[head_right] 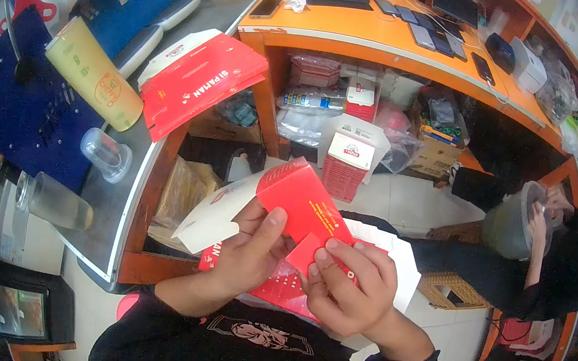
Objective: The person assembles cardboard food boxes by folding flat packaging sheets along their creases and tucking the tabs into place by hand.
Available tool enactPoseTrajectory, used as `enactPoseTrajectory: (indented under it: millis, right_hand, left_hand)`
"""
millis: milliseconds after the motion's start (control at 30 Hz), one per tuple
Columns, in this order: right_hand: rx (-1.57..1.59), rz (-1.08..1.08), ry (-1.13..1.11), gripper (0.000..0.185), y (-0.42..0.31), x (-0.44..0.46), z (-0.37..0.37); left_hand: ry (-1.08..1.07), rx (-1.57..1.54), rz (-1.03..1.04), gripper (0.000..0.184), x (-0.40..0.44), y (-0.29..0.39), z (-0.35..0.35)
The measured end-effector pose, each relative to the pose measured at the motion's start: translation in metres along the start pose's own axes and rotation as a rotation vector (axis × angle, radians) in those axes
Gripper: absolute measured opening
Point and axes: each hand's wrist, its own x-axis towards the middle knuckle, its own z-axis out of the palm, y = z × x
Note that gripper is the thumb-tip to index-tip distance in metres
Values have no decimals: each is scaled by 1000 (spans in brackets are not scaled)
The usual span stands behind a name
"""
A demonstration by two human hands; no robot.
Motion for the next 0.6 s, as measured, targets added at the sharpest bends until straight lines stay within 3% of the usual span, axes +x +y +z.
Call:
enactPoseTrajectory:
  millis: [200, 333, 500, 600]
  right_hand:
    - [23, -77, 17, 22, -4, -5, 6]
    - [-62, -15, 45, 24, 0, -4, 4]
    - [-61, 58, 83, 24, 2, -12, 9]
    - [195, 138, -95, 26, 11, -1, -10]
  left_hand:
    - [20, -86, -39, 40, -3, -2, 5]
    - [-84, -305, 71, 40, -1, 18, 20]
    - [-90, -101, 119, 40, -5, 9, 22]
    - [-38, -92, 81, 36, -8, 27, 25]
